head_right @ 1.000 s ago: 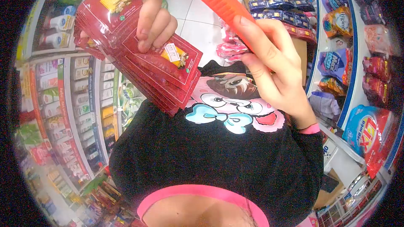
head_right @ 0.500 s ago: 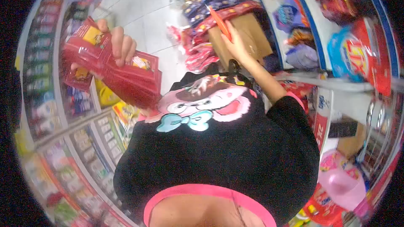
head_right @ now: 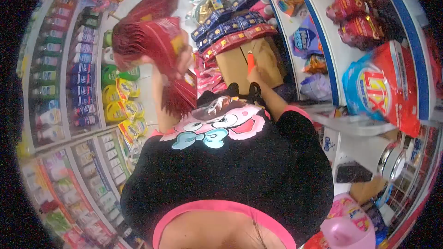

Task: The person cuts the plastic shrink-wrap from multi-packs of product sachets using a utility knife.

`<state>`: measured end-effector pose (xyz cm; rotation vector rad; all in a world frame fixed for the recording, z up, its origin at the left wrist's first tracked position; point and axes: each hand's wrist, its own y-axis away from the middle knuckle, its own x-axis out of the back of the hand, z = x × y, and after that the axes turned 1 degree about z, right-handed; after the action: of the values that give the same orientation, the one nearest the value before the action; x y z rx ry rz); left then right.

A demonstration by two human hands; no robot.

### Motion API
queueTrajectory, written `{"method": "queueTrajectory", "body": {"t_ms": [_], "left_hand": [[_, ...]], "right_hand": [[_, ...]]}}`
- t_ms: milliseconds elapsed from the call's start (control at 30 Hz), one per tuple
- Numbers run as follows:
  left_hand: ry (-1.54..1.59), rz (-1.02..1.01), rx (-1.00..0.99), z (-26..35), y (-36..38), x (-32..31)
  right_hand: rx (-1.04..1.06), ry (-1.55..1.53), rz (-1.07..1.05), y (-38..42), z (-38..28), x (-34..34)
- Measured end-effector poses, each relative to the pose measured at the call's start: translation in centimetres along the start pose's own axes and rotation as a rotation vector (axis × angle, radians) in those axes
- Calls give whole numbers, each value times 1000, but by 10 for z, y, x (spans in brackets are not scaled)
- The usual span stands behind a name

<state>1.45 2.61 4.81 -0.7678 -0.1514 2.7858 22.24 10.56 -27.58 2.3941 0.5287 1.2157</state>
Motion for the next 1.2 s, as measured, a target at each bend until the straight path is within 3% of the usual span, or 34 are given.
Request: {"method": "queueTrajectory", "body": {"t_ms": [33, 67, 133, 167, 200, 233, 267, 333, 400, 467, 533, 633, 733, 800, 867, 900, 933, 1000, 1033, 1200], "left_hand": [[-112, 47, 53, -1, -3, -9], [-221, 89, 111, -3, -7, -17], [-215, 89, 57, -18, -9, -6], [-251, 141, 20, -25, -11, -6], [-358, 258, 24, -31, -14, -8], [-461, 375, 41, -38, -17, -10], [-610, 403, 248, -15, -23, -36], [-624, 354, 207, -25, -33, -43], [-627, 342, 171, -36, -40, -36], [-813, 286, 214, -42, -44, -28], [-973, 295, 214, -50, -45, -22], [-1253, 382, 393, -53, -47, -29], [-1487, 521, 411, -53, -53, -43], [-1479, 555, 420, -58, -56, -48], [-1287, 587, 109, -71, -57, -45], [-1235, 563, 39, -67, -57, -53], [-1235, 551, 37, -69, -56, -54], [-1468, 450, -373, -71, -53, -55], [-1701, 298, -534, -65, -54, -60], [-1759, 253, -595, -69, -51, -67]], "right_hand": [[124, 103, 193, 9, -11, 5], [134, 103, 189, 9, -26, 20], [229, -211, -427, 46, -95, 94], [532, -674, -405, 39, -97, 87], [240, -885, -649, 68, -128, 120], [370, -1114, -906, 78, -146, 140], [508, -1341, -1161, 82, -162, 158], [890, -1310, -1089, 115, -189, 193], [814, -1359, -1007, 119, -189, 188], [781, -1167, -601, 124, -182, 178], [693, -1230, -649, 118, -174, 168], [422, -1540, -658, 112, -165, 157], [281, -1683, -682, 107, -168, 158], [287, -1732, -754, 99, -165, 159], [528, -1576, -639, 110, -168, 178], [616, -1497, -476, 105, -167, 181], [617, -1501, -464, 102, -166, 186], [757, -1550, -447, 101, -166, 198], [755, -1578, -397, 98, -166, 201], [800, -1535, -292, 107, -171, 201]]}}
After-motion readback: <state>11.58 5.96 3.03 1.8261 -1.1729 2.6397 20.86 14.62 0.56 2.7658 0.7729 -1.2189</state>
